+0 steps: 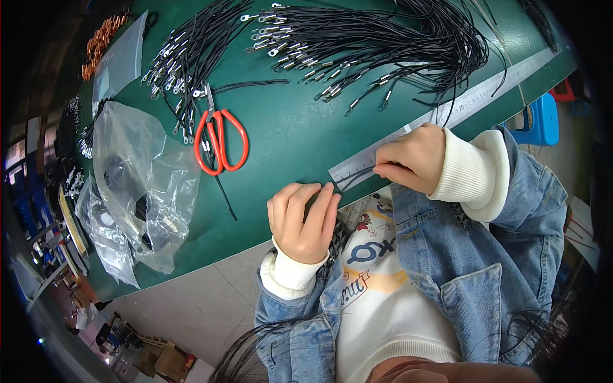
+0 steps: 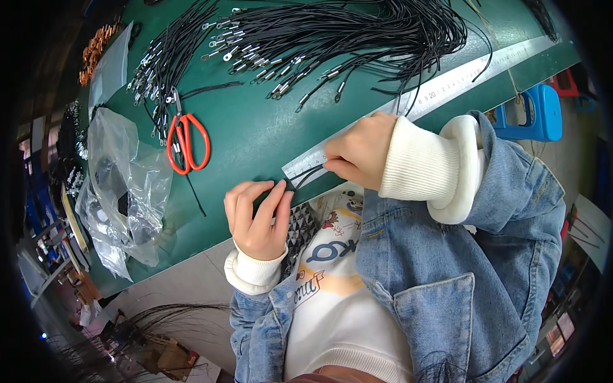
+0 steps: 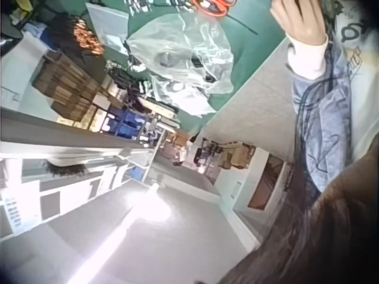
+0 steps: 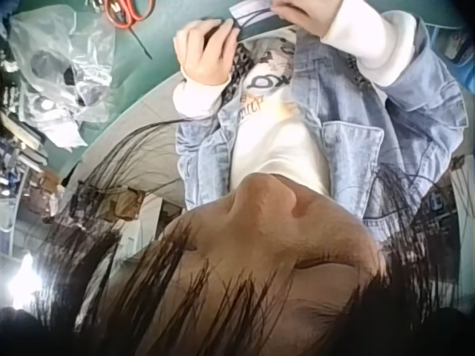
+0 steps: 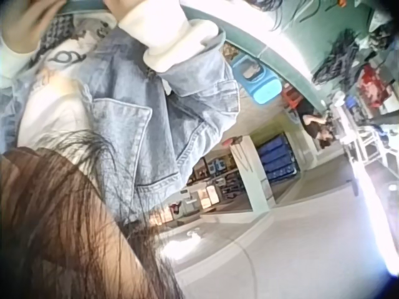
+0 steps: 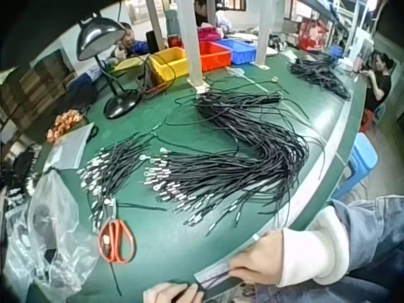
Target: The person measures black wires against a metal ruler on the table and cuts them using shears.
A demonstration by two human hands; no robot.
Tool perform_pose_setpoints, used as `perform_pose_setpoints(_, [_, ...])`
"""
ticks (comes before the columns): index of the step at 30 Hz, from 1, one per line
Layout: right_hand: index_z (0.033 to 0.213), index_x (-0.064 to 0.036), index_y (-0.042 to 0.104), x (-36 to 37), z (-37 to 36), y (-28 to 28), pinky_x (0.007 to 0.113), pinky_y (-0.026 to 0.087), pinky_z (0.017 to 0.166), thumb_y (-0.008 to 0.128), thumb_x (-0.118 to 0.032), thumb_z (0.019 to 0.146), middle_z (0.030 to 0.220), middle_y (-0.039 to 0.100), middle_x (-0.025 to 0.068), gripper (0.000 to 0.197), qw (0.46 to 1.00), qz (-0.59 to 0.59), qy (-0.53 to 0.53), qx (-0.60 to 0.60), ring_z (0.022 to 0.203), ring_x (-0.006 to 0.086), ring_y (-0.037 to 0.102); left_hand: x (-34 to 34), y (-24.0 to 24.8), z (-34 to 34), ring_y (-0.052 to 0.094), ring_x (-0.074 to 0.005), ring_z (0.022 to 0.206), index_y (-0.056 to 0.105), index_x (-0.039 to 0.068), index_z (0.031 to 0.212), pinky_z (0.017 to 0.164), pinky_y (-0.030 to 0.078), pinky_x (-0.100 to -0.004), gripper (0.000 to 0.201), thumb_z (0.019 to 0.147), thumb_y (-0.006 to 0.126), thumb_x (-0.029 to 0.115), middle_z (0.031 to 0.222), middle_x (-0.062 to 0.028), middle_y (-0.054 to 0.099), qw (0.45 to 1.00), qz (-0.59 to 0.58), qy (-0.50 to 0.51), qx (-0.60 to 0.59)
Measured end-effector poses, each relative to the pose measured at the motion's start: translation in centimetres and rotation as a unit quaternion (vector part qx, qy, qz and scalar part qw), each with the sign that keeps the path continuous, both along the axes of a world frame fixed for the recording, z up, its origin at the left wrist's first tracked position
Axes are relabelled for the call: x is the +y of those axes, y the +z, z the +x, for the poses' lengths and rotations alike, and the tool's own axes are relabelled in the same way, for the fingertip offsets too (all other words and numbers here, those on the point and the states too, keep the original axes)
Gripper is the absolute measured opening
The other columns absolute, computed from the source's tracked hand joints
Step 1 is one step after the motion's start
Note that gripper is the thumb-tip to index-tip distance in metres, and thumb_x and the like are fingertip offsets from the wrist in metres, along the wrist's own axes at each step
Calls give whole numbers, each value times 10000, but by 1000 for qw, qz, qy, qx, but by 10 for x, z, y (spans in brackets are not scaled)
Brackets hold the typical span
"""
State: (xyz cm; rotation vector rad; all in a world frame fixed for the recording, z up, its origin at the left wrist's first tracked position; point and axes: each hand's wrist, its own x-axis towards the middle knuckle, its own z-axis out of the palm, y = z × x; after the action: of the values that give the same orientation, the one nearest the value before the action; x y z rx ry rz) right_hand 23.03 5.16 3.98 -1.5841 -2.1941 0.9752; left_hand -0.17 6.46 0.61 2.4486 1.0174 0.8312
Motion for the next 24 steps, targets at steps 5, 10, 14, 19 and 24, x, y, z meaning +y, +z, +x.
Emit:
perform_pose_setpoints(5, [780, -59, 627, 4, 0, 4, 324, 480, 515, 627, -158, 827, 592, 605, 89, 110, 1000, -27, -11, -8, 543, 261, 606, 0, -1, -1, 536, -251, 802, 677, 13, 891, 696, 437, -345, 265, 640, 728, -56, 897, -76, 603, 1000, -10, 5, 2])
perform_pose_setpoints(10, [825, -68, 625, 4, 7, 0, 378, 490, 563, 589, -215, 839, 635, 613, 126, 152, 999, -48, -12, 23, 586, 313, 610, 0, -7, 0, 535, -237, 797, 677, 17, 884, 686, 415, -334, 266, 630, 730, -41, 876, -60, 603, 1000, -16, 11, -22])
perform_pose_setpoints(14, [819, -76, 602, 4, 9, 5, 378, 486, 556, 593, -216, 836, 629, 609, 113, 142, 997, -72, -14, 32, 584, 312, 609, 1, -7, -1, 535, -225, 791, 678, 16, 886, 675, 395, -334, 276, 617, 727, -19, 870, -49, 602, 1000, -13, 0, -24])
perform_pose_setpoints(19, [781, -78, 565, 4, -2, 4, 391, 485, 553, 593, -208, 827, 613, 597, 103, 141, 998, -52, -11, 16, 588, 310, 613, 3, 1, 0, 533, -236, 788, 674, 10, 873, 678, 415, -331, 262, 624, 720, -57, 854, -60, 601, 999, -35, -12, -16])
perform_pose_setpoints(24, [771, -68, 588, 8, -5, -1, 407, 501, 583, 585, -206, 819, 631, 611, 115, 146, 1000, -27, 6, 8, 600, 323, 615, 6, 1, 0, 528, -245, 779, 672, 10, 859, 677, 431, -328, 252, 631, 722, -84, 844, -66, 601, 999, -50, -20, -10])
